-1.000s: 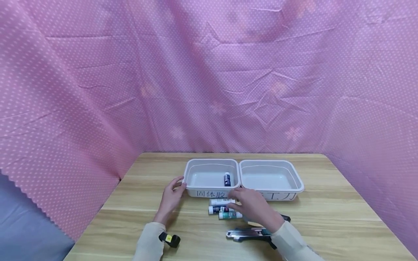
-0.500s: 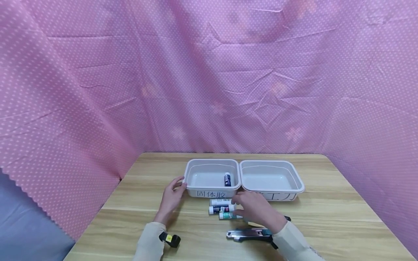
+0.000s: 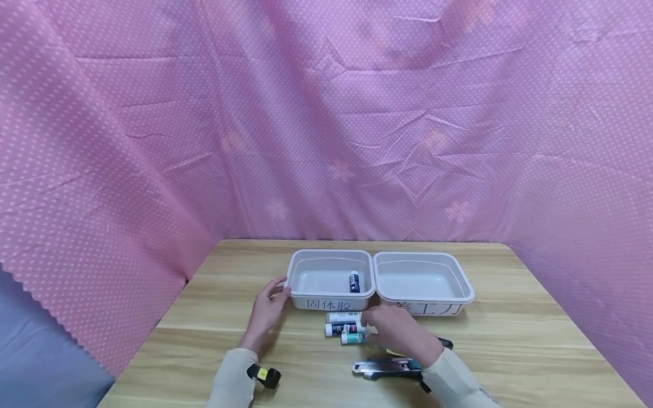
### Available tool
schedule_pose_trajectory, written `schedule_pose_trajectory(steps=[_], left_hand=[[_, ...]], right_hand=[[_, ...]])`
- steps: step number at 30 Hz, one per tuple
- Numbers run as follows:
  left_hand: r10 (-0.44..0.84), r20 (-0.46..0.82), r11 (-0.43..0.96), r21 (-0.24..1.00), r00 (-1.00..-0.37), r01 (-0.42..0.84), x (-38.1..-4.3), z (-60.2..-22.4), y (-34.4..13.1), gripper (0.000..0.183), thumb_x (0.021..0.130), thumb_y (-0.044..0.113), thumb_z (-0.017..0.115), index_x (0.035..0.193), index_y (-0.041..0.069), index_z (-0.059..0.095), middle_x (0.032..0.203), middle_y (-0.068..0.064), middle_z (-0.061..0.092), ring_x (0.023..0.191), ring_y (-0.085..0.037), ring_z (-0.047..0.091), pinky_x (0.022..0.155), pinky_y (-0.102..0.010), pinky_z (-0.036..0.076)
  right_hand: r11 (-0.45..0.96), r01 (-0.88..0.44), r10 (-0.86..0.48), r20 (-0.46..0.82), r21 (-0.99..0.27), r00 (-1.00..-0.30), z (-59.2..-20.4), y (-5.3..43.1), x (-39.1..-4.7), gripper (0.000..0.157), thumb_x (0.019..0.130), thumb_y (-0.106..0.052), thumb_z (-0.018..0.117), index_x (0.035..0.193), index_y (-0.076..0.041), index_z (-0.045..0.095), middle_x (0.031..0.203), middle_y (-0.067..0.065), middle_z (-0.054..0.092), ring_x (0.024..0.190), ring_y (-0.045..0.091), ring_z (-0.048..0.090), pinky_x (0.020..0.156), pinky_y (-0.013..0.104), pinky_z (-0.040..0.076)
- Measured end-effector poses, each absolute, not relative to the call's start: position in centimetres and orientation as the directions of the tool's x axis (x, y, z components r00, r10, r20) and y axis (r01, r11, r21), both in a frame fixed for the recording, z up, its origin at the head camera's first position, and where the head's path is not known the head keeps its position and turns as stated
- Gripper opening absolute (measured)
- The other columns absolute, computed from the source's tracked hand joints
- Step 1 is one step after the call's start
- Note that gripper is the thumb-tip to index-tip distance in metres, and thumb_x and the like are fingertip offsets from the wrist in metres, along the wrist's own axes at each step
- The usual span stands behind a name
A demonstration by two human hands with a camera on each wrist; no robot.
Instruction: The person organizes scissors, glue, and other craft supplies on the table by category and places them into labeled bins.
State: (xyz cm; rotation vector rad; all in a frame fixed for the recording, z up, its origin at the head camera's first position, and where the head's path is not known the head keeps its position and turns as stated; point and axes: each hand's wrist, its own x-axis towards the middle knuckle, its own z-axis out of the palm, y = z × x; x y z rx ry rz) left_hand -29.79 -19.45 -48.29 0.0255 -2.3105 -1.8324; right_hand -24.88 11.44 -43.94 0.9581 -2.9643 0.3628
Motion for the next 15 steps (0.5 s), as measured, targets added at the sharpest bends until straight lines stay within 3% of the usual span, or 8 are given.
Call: schedule_pose_trajectory(steps=[15], left_hand=[[-0.128,0.115,0.233,0.969,-0.985,0.083,-30.19,-48.63,-19.51,0.044,0.104,0.018,0.061,0.146,0.008,0.054,0.134,-0.028,0.061,0.115,-0.04,0.067,0.097,-0.049,0.057]], right_hand=[[0.791,-0.585,-0.591,0.025,-0.182,-0.806,-44.67,11.29,-24.85,0.021,0.084,-0.017,0.083,0.104,-0.018,0.076,0.086,-0.003,0.072,0.067,0.007,0.057,0.058,0.024,0.05]])
